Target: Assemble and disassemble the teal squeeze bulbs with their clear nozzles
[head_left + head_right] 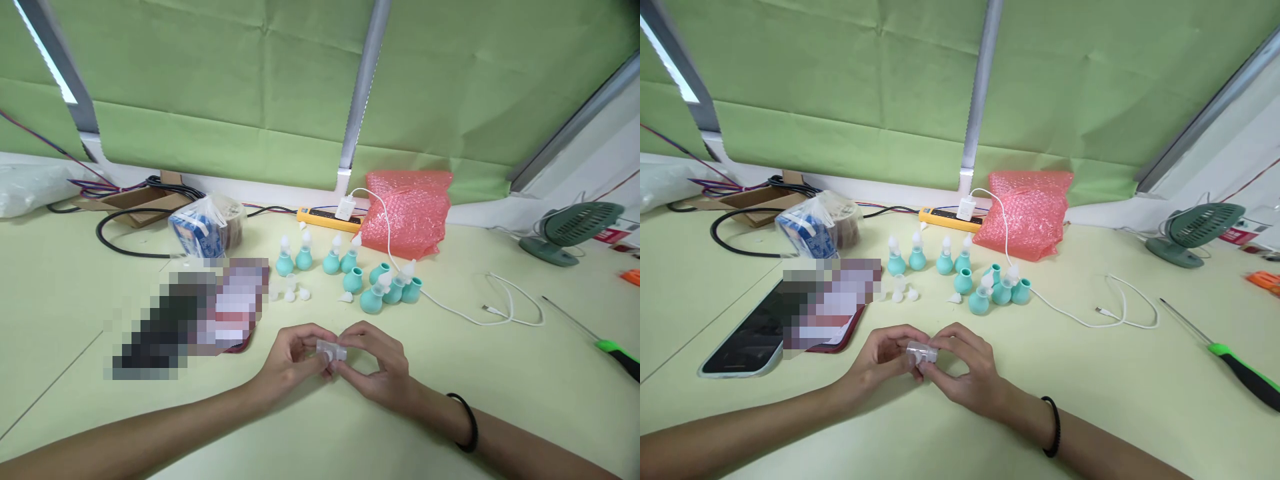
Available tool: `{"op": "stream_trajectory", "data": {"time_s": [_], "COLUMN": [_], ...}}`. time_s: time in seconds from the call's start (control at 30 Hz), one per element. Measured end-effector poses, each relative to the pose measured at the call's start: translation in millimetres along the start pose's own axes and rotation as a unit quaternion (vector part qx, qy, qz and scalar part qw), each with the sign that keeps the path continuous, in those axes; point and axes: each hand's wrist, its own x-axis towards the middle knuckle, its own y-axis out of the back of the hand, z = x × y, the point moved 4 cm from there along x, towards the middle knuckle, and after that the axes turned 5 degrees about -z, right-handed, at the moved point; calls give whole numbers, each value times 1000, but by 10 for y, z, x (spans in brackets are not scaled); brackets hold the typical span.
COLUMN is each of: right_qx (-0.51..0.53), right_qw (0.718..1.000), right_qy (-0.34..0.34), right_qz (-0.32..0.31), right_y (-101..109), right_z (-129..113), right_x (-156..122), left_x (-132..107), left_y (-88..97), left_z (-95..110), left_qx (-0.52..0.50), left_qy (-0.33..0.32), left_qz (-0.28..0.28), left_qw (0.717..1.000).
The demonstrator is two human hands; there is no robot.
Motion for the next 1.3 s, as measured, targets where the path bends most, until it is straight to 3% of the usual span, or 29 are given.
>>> {"op": "stream_trajectory", "data": {"time_s": [0.33,0.93,1.17,1.3], "right_qx": [-12,7,11,11], "right_qw": [1000,1000,999,999], "right_qy": [3,-9,-3,12], "right_qz": [4,-18,-51,-37], "right_y": [7,-17,-63,-62], "right_z": [-20,-48,-23,-25], "right_x": [-10,-2,-41,-41], "left_x": [4,-18,-48,-33], "left_y": [3,-46,-45,-21], "left_z": [-16,10,-3,45], "left_qx": [-29,37,162,292], "left_qy": [14,13,-1,-20], "left_qz": [8,3,18,36], "left_qw": [999,999,987,956]}}
